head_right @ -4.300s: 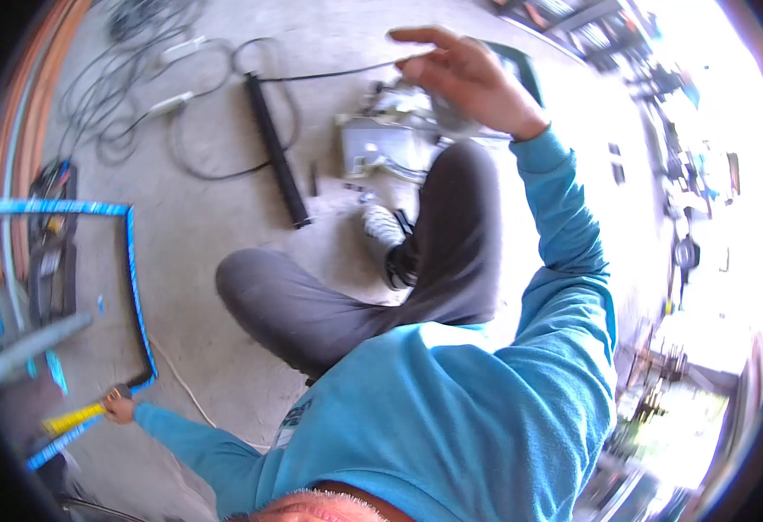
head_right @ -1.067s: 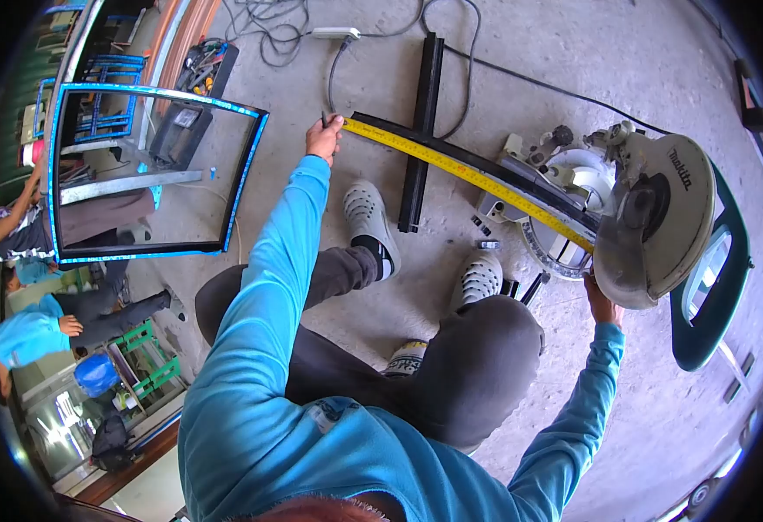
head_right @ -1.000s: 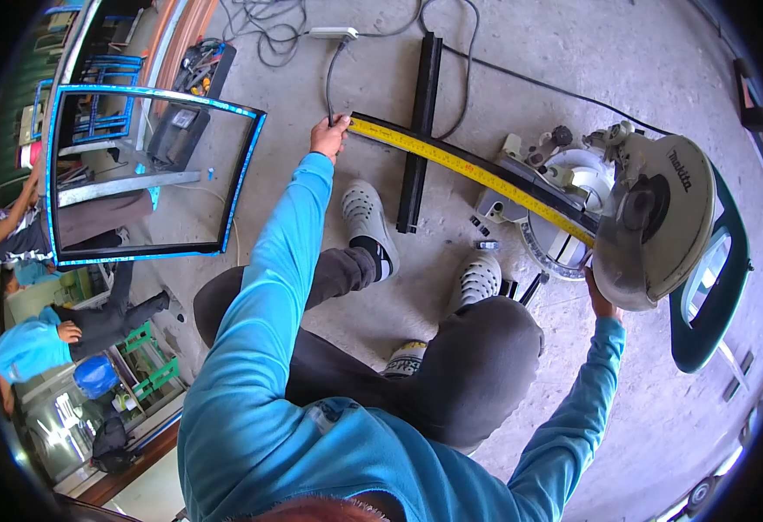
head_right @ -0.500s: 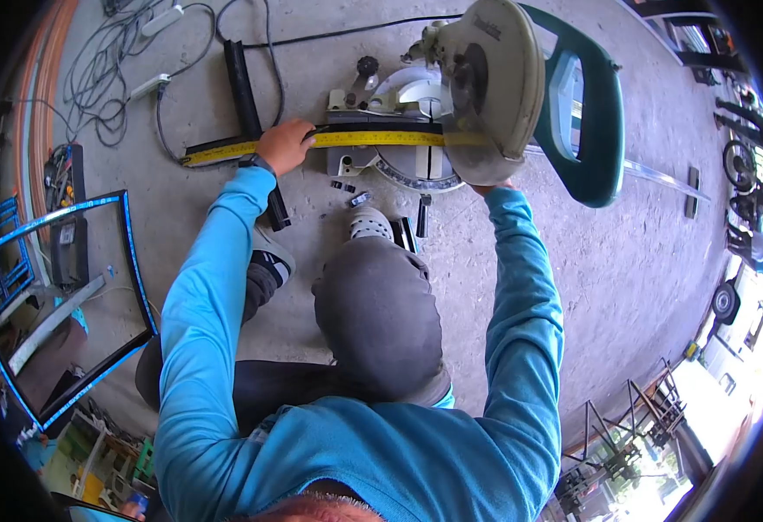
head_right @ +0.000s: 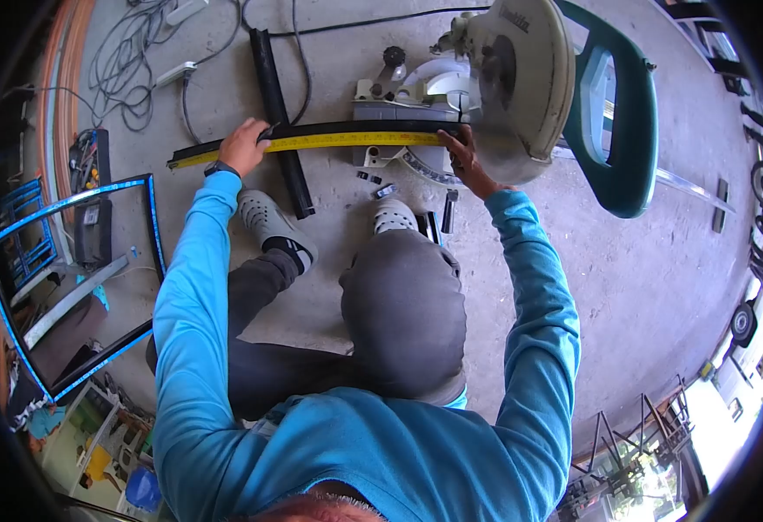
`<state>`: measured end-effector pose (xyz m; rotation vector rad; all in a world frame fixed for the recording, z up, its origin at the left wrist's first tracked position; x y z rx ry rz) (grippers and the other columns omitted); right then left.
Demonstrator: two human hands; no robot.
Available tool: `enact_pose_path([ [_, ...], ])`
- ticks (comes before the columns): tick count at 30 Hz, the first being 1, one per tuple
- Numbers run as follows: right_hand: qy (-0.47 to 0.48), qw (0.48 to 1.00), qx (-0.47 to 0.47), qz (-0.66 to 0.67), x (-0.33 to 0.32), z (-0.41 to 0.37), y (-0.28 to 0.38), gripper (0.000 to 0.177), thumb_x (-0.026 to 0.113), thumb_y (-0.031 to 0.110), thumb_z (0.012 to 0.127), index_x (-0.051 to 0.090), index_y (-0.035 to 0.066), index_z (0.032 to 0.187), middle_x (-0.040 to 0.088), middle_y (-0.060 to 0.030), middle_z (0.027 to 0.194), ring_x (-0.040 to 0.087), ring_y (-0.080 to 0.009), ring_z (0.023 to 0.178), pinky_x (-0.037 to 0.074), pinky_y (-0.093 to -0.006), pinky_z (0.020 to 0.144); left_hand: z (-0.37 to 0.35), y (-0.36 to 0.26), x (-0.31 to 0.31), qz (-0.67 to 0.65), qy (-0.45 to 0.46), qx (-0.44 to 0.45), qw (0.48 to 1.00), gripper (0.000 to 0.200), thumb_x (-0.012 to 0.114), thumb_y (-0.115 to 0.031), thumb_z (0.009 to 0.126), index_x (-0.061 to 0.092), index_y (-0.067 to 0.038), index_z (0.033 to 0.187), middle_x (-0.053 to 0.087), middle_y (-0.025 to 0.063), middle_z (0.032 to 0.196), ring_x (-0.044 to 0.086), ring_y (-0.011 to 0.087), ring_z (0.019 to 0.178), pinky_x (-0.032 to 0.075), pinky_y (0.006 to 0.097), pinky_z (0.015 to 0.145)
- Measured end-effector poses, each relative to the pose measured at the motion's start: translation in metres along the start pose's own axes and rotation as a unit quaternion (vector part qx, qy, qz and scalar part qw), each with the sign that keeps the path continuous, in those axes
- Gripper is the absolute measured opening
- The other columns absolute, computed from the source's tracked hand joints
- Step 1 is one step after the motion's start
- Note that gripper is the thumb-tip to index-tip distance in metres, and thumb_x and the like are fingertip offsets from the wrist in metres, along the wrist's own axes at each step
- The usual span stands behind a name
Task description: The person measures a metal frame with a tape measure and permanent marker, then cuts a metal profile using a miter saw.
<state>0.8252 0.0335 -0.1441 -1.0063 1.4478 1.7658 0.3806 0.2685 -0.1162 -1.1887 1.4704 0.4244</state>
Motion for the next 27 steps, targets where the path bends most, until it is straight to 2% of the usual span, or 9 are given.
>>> enact_pose_path([
  [3,-0.066,0.996,-0.023,0.05,0.019,-0.003,-0.005,0.079,0.073,-0.012,0.078,0.054,0.021,0.147,0.054,-0.0169,0.117,0.061,-0.0318,0.092,0.053,-0.0408,0.076,0.004,-0.026,-0.006,-0.122,-0.086,-0.03,0.988,0.033,0.066,-0.018,0.092,0.051,-0.007,0.119,0.064,0.0192,0.113,0.065,0.0403,0.11,0.051,0.048,0.093],
  [4,-0.051,0.998,-0.013,0.038,0.014,-0.003,-0.004,0.077,0.073,-0.011,0.079,0.054,0.021,0.147,0.055,-0.018,0.119,0.062,-0.033,0.094,0.053,-0.0419,0.077,0.013,-0.024,0.007,-0.186,-0.101,-0.004,0.977,0.034,0.063,-0.015,0.094,0.043,-0.007,0.121,0.06,0.0144,0.102,0.065,0.0288,0.093,0.053,0.0425,0.084],
  [7,-0.016,1.0,0.005,-0.015,0.007,-0.001,-0.001,0.071,0.072,-0.007,0.083,0.055,0.022,0.146,0.056,-0.0205,0.124,0.063,-0.0358,0.1,0.053,-0.0446,0.08,0.028,-0.065,0.009,-0.285,0.03,0.024,0.958,0.024,0.06,-0.015,0.097,0.046,-0.005,0.113,0.06,0.0096,0.103,0.062,0.0192,0.087,0.053,0.037,0.075],
  [11,0.0,0.999,0.04,-0.008,0.021,-0.008,-0.014,0.066,0.07,-0.003,0.085,0.057,0.023,0.144,0.057,-0.0214,0.126,0.063,-0.038,0.102,0.053,-0.0466,0.082,0.03,-0.122,0.011,-0.495,0.218,-0.022,0.841,0.028,0.057,-0.01,0.098,0.057,-0.007,0.126,0.058,0.0028,0.103,0.057,0.0119,0.082,0.051,0.0268,0.07],
  [12,0.003,0.999,0.041,-0.013,0.022,-0.01,-0.016,0.066,0.07,-0.003,0.085,0.057,0.023,0.144,0.057,-0.0211,0.126,0.062,-0.0381,0.102,0.053,-0.0466,0.083,0.027,-0.133,0.01,-0.495,0.237,-0.022,0.836,0.048,0.065,-0.014,0.094,0.055,-0.01,0.141,0.055,0.0003,0.103,0.055,0.0111,0.087,0.05,0.0253,0.077],
  [16,0.014,0.999,0.047,-0.011,0.024,-0.01,-0.019,0.068,0.072,-0.002,0.083,0.057,0.025,0.144,0.057,-0.0205,0.126,0.061,-0.0383,0.102,0.052,-0.0468,0.084,0.021,-0.149,0.015,-0.485,0.275,0.078,0.826,0.073,0.08,-0.017,0.081,0.051,-0.01,0.147,0.051,0.0005,0.113,0.047,0.013,0.099,0.04,0.025,0.097],
  [19,-0.015,0.999,0.031,0.033,0.034,-0.01,-0.023,0.07,0.073,-0.003,0.082,0.057,0.025,0.143,0.057,-0.02,0.125,0.061,-0.0379,0.105,0.051,-0.0468,0.086,0.026,-0.155,0.021,-0.466,0.263,0.083,0.84,0.074,0.081,-0.017,0.08,0.05,-0.011,0.147,0.05,0.0007,0.113,0.046,0.013,0.099,0.04,0.0248,0.096],
  [22,-0.01,0.999,0.023,0.034,0.033,-0.013,-0.025,0.076,0.074,-0.005,0.08,0.054,0.026,0.146,0.057,-0.0201,0.124,0.06,-0.038,0.106,0.051,-0.047,0.089,0.026,-0.155,0.029,-0.563,0.27,0.09,0.776,0.07,0.083,-0.021,0.082,0.053,-0.011,0.145,0.05,-0.0005,0.112,0.048,0.0113,0.099,0.042,0.0235,0.092],
  [27,0.024,0.999,0.02,0.02,0.046,-0.031,-0.032,0.086,0.075,-0.005,0.081,0.043,0.029,0.153,0.052,-0.0254,0.137,0.059,-0.0416,0.114,0.05,-0.0485,0.097,0.038,-0.159,0.043,-0.472,0.196,0.027,0.859,0.038,0.075,-0.025,0.091,0.064,-0.008,0.123,0.058,-0.0001,0.089,0.054,0.0101,0.08,0.049,0.0245,0.08],
])
Point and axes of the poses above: each hand's wrist, its own z-axis towards the middle knuckle, its own x-axis out of the palm, y = z × x, the point moved 1 cm from there along z, towards the middle knuckle
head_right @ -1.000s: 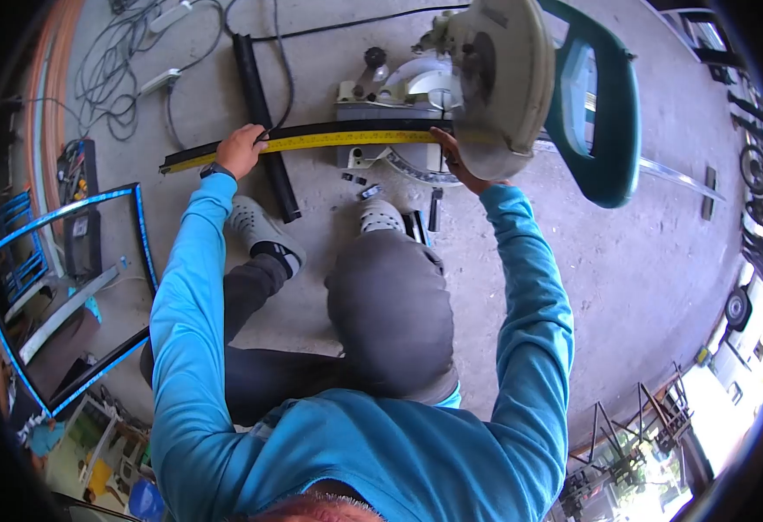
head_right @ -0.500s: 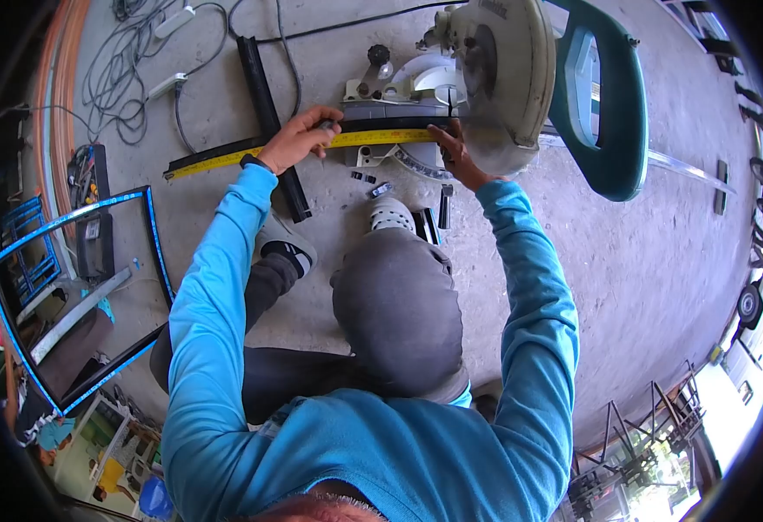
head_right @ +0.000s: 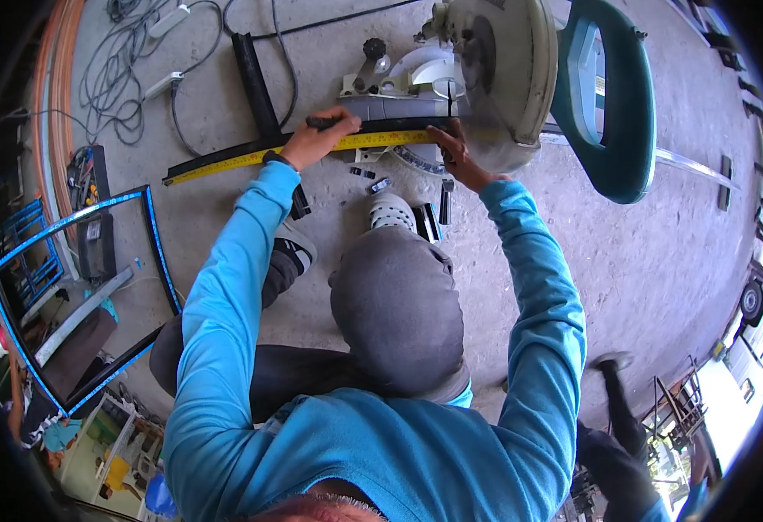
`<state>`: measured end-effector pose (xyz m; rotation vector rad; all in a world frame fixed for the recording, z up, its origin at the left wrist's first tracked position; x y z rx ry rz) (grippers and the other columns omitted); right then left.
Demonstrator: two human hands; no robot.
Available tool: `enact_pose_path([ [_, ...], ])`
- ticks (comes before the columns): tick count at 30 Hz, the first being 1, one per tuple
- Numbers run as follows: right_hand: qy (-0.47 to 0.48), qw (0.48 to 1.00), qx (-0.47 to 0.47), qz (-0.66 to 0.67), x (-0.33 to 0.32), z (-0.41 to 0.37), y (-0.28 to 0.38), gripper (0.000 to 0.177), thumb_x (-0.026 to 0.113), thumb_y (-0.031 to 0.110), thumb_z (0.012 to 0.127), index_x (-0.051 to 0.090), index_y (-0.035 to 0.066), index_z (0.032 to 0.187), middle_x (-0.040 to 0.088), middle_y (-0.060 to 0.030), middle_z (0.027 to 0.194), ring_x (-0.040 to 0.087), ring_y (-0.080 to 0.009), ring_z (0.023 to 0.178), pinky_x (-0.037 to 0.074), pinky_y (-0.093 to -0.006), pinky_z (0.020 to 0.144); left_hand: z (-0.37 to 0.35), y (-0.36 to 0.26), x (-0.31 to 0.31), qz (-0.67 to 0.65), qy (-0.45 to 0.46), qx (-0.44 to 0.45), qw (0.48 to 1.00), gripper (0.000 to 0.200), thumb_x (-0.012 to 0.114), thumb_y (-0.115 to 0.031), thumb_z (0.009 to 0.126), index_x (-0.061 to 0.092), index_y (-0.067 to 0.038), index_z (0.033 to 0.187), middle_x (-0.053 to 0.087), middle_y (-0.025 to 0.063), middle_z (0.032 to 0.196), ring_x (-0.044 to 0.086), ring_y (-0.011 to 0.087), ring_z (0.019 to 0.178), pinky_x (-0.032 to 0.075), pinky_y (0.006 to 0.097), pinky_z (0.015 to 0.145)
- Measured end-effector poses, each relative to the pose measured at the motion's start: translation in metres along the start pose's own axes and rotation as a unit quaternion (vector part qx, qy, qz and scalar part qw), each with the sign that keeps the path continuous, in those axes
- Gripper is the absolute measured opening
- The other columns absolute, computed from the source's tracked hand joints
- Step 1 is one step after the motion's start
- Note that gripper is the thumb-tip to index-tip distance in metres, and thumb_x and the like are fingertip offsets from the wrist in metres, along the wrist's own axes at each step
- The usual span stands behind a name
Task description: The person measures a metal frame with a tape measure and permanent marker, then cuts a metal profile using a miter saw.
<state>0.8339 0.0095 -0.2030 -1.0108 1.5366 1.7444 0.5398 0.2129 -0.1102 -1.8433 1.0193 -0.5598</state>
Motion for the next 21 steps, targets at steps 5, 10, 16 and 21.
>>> enact_pose_path([
  [5,0.019,1.0,0.014,-0.017,0.007,-0.005,-0.008,0.089,0.077,-0.005,0.081,0.041,0.031,0.154,0.045,-0.0301,0.148,0.057,-0.0446,0.123,0.051,-0.0492,0.101,0.02,0.016,0.012,-0.058,-0.05,-0.01,0.997,0.022,0.066,-0.026,0.096,0.069,-0.005,0.1,0.065,0.0023,0.075,0.061,0.0105,0.07,0.055,0.0278,0.071],
  [10,0.035,0.999,0.028,0.001,-0.001,-0.002,-0.001,0.088,0.075,-0.007,0.081,0.042,0.032,0.153,0.044,-0.03,0.15,0.057,-0.0445,0.125,0.051,-0.0482,0.102,0.032,0.021,0.016,0.027,-0.077,-0.037,0.996,0.022,0.065,-0.026,0.095,0.07,-0.005,0.093,0.069,0.0047,0.076,0.067,0.0135,0.072,0.057,0.03,0.067],
  [16,-0.011,0.999,0.007,-0.05,0.013,-0.006,-0.011,0.085,0.078,-0.004,0.079,0.048,0.032,0.15,0.052,-0.0246,0.142,0.059,-0.0425,0.12,0.052,-0.0473,0.098,0.035,0.022,0.017,0.067,-0.074,-0.031,0.995,0.023,0.065,-0.028,0.094,0.07,-0.005,0.093,0.072,0.0064,0.077,0.07,0.0162,0.07,0.058,0.0319,0.065],
  [21,0.033,0.997,0.045,-0.052,-0.004,0.002,0.002,0.082,0.083,0.002,0.075,0.054,0.031,0.147,0.056,-0.0202,0.135,0.061,-0.0395,0.113,0.053,-0.0473,0.096,0.036,0.018,0.017,0.086,-0.062,-0.039,0.994,0.025,0.064,-0.029,0.095,0.07,-0.005,0.093,0.073,0.0067,0.077,0.07,0.0162,0.069,0.058,0.0318,0.065],
])
Point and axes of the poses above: each hand's wrist, its own z-axis towards the middle knuckle, its own x-axis out of the palm, y = z × x, the point moved 1 cm from there along z, towards the middle knuckle
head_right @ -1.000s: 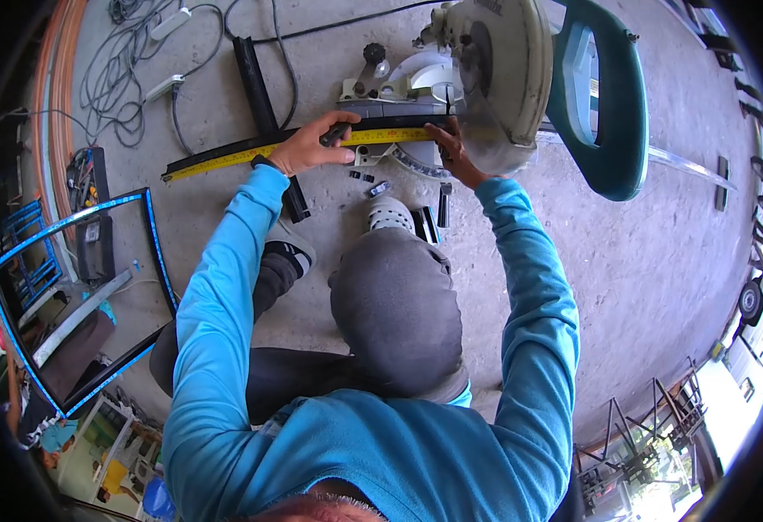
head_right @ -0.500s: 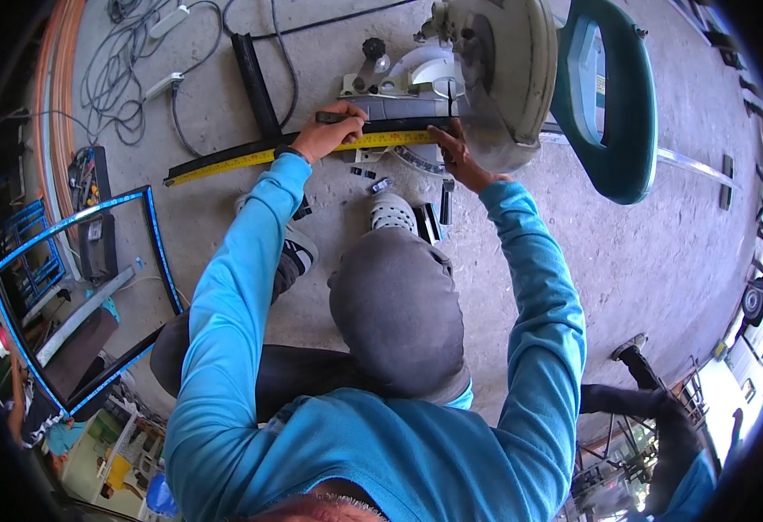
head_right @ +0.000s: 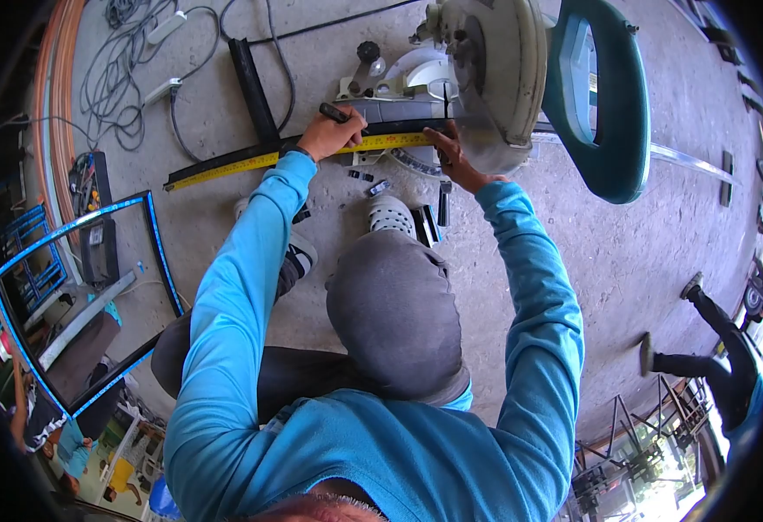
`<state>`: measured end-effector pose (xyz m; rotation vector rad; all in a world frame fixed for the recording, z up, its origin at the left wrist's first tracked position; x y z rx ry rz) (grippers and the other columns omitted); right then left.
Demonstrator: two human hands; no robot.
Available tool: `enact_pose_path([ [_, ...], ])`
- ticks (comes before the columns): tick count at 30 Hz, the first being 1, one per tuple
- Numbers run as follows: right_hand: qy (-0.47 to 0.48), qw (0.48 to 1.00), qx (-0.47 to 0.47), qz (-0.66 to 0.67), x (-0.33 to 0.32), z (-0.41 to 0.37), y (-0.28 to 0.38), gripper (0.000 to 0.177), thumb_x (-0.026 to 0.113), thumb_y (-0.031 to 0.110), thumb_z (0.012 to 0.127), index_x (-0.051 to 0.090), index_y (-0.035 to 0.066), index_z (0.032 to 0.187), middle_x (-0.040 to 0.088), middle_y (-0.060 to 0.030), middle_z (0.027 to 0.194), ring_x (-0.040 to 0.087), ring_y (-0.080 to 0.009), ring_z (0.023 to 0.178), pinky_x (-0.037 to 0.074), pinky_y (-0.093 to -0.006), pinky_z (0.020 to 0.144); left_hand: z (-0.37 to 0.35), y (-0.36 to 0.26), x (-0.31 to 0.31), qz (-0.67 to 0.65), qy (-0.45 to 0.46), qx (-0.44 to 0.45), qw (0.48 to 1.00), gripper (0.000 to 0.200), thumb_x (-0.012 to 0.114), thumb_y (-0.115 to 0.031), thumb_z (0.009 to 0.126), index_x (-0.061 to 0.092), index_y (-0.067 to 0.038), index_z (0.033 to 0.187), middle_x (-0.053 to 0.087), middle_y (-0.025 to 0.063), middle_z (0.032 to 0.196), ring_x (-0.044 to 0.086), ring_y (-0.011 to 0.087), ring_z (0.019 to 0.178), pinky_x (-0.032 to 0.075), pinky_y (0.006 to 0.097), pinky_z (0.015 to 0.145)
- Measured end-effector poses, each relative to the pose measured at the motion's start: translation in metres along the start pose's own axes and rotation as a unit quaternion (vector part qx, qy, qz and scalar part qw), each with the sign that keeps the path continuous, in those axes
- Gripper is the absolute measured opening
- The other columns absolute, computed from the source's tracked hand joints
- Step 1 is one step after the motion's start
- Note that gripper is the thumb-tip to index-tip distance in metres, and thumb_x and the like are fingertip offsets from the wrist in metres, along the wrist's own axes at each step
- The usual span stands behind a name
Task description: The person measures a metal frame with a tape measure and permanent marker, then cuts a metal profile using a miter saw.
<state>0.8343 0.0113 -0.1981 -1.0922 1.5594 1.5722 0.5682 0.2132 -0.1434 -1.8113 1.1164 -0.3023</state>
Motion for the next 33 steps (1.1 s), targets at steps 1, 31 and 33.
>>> enact_pose_path([
  [1,0.014,1.0,0.011,0.003,-0.008,0.002,0.006,0.082,0.083,0.003,0.074,0.055,0.03,0.147,0.056,-0.0197,0.135,0.061,-0.0392,0.113,0.053,-0.047,0.096,0.001,0.001,0.0,0.006,0.002,-0.001,1.0,0.025,0.064,-0.029,0.095,0.07,-0.005,0.093,0.073,0.0067,0.077,0.07,0.0162,0.069,0.058,0.0317,0.065],
  [31,-0.003,1.0,-0.007,-0.028,-0.012,0.004,0.01,0.085,0.087,0.009,0.073,0.053,0.03,0.148,0.056,-0.0167,0.133,0.06,-0.0388,0.116,0.054,-0.0471,0.097,0.003,0.002,0.004,0.069,0.008,0.021,0.997,0.026,0.061,-0.032,0.094,0.07,-0.008,0.095,0.074,0.0054,0.079,0.071,0.0178,0.071,0.057,0.0339,0.068],
  [33,-0.01,0.999,-0.021,-0.022,-0.007,0.0,0.005,0.086,0.087,0.009,0.072,0.052,0.029,0.149,0.055,-0.0169,0.133,0.06,-0.039,0.117,0.053,-0.0478,0.097,0.023,0.033,0.016,0.257,-0.084,0.147,0.951,0.025,0.062,-0.033,0.095,0.07,-0.008,0.095,0.072,0.0045,0.077,0.069,0.0171,0.068,0.055,0.0338,0.065],
])
Point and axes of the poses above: each hand's wrist, its own z-axis towards the middle knuckle, its own x-axis out of the palm, y = z × x, the point moved 1 cm from there along z, towards the middle knuckle
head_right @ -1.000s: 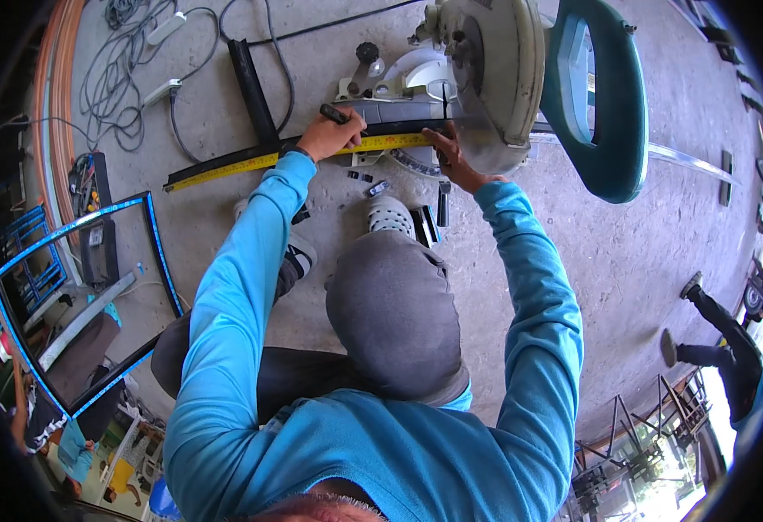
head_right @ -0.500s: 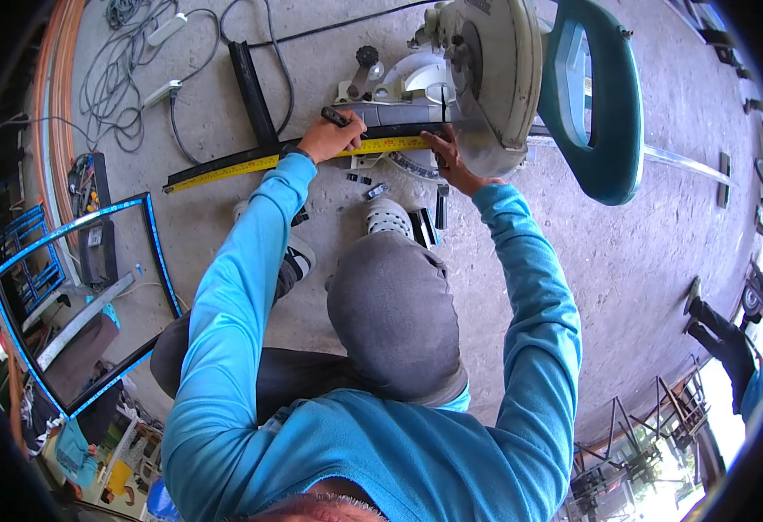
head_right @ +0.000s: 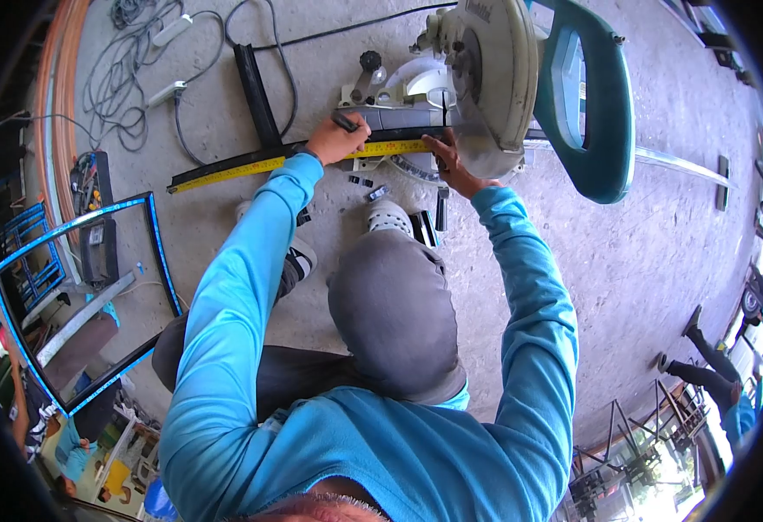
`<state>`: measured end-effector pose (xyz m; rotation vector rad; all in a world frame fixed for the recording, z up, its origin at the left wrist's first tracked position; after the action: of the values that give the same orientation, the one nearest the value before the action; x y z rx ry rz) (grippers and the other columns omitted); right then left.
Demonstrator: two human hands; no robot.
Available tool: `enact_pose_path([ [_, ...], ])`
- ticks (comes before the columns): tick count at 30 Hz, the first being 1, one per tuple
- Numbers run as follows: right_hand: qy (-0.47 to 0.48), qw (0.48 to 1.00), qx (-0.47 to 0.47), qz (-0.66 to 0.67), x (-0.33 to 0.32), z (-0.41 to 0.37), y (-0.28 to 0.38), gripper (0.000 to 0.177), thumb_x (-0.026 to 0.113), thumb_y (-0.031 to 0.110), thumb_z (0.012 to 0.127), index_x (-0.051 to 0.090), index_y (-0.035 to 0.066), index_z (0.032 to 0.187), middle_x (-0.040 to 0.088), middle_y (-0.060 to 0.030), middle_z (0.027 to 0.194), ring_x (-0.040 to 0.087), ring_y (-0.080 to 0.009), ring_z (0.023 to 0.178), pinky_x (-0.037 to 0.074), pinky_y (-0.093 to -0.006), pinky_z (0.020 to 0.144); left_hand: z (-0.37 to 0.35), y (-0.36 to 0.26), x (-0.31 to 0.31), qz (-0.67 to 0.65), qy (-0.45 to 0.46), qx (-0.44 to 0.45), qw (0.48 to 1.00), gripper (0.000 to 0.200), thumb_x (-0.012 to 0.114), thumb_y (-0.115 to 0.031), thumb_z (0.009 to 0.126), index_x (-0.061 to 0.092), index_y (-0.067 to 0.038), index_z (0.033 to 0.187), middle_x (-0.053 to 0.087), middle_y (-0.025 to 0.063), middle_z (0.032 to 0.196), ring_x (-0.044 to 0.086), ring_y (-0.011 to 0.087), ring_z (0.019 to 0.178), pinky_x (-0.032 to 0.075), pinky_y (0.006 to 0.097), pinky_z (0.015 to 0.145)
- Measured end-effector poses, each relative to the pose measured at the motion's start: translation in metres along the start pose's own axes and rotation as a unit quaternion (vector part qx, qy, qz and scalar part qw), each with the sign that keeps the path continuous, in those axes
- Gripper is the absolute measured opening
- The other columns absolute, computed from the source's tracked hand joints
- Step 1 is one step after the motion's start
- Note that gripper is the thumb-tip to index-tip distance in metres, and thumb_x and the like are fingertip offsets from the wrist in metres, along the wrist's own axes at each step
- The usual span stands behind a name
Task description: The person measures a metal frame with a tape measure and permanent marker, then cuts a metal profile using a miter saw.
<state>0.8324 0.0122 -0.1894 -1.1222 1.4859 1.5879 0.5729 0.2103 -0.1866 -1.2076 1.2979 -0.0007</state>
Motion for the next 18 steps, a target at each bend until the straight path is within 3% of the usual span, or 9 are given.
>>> enact_pose_path([
  [1,-0.001,1.0,-0.007,0.001,-0.001,0.0,0.001,0.087,0.087,0.008,0.072,0.051,0.029,0.149,0.055,-0.017,0.132,0.059,-0.0391,0.117,0.053,-0.0481,0.097,0.001,-0.007,-0.006,0.1,-0.05,0.06,0.992,0.025,0.063,-0.033,0.095,0.069,-0.009,0.095,0.071,0.004,0.076,0.068,0.0167,0.066,0.054,0.0338,0.063],
  [2,-0.003,1.0,-0.017,0.002,-0.002,0.002,-0.001,0.087,0.086,0.008,0.072,0.05,0.028,0.149,0.055,-0.0171,0.132,0.059,-0.0392,0.117,0.053,-0.0484,0.097,-0.003,-0.009,-0.012,-0.039,-0.065,-0.007,0.997,0.025,0.063,-0.032,0.096,0.069,-0.008,0.096,0.07,0.0037,0.075,0.065,0.0154,0.065,0.053,0.0326,0.061],
  [4,-0.024,0.999,-0.032,0.006,-0.009,0.007,0.0,0.085,0.085,0.007,0.074,0.05,0.027,0.149,0.055,-0.0172,0.13,0.06,-0.039,0.114,0.053,-0.0482,0.095,-0.019,-0.018,-0.028,-0.312,-0.084,-0.135,0.937,0.024,0.063,-0.031,0.098,0.069,-0.008,0.099,0.068,0.0032,0.074,0.061,0.0129,0.062,0.05,0.0304,0.058],
  [6,-0.021,1.0,-0.014,0.017,-0.018,0.001,0.013,0.079,0.082,0.006,0.076,0.051,0.025,0.147,0.056,-0.0168,0.128,0.061,-0.0383,0.11,0.053,-0.0478,0.092,-0.044,-0.035,-0.058,-0.474,-0.134,-0.142,0.859,0.022,0.063,-0.026,0.102,0.067,-0.004,0.101,0.068,0.0045,0.079,0.056,0.008,0.061,0.046,0.0241,0.056],
  [7,-0.01,1.0,0.003,0.022,-0.022,-0.001,0.018,0.075,0.081,0.006,0.078,0.053,0.024,0.145,0.056,-0.0164,0.126,0.062,-0.0377,0.109,0.054,-0.0475,0.091,-0.062,-0.026,-0.064,-0.528,-0.112,-0.12,0.833,0.023,0.067,-0.027,0.1,0.068,-0.004,0.101,0.068,0.0045,0.081,0.056,0.009,0.062,0.048,0.0253,0.057],
  [9,-0.015,0.999,0.027,0.027,-0.038,0.007,0.032,0.061,0.076,0.005,0.082,0.059,0.021,0.138,0.056,-0.0144,0.121,0.063,-0.0355,0.102,0.056,-0.0471,0.085,-0.104,-0.006,-0.085,-0.557,0.081,-0.15,0.813,0.023,0.071,-0.026,0.097,0.068,-0.004,0.101,0.069,0.0047,0.082,0.059,0.0102,0.065,0.05,0.0267,0.059],
  [11,-0.018,0.999,0.028,0.041,-0.059,0.009,0.061,0.058,0.076,0.006,0.081,0.062,0.02,0.135,0.057,-0.0123,0.118,0.06,-0.0337,0.11,0.059,-0.0462,0.084,-0.145,0.007,-0.098,-0.448,0.241,-0.278,0.815,0.023,0.072,-0.028,0.094,0.069,-0.006,0.1,0.068,0.0044,0.082,0.062,0.0121,0.067,0.053,0.0286,0.062],
  [14,0.004,0.999,0.03,0.042,-0.078,0.006,0.106,0.07,0.079,0.014,0.078,0.056,0.023,0.144,0.059,-0.0119,0.121,0.056,-0.0354,0.115,0.057,-0.0461,0.094,-0.18,0.05,-0.062,-0.272,0.353,-0.337,0.829,0.021,0.074,-0.032,0.088,0.072,-0.011,0.094,0.07,0.0038,0.081,0.065,0.0128,0.066,0.054,0.0303,0.062],
  [18,0.064,0.988,0.077,0.113,-0.076,-0.012,0.136,0.086,0.081,0.021,0.078,0.042,0.018,0.154,0.06,-0.0152,0.122,0.058,-0.0377,0.112,0.054,-0.0474,0.098,-0.19,0.073,-0.004,-0.095,0.263,-0.248,0.928,0.024,0.069,-0.033,0.088,0.074,-0.009,0.09,0.075,0.0134,0.087,0.072,0.0264,0.081,0.057,0.0427,0.075],
])
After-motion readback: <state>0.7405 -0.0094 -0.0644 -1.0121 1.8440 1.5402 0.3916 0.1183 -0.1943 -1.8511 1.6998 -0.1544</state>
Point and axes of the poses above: each hand's wrist, its own z-axis towards the middle knuckle, its own x-axis out of the palm, y = z × x, the point moved 1 cm from there along z, towards the middle knuckle
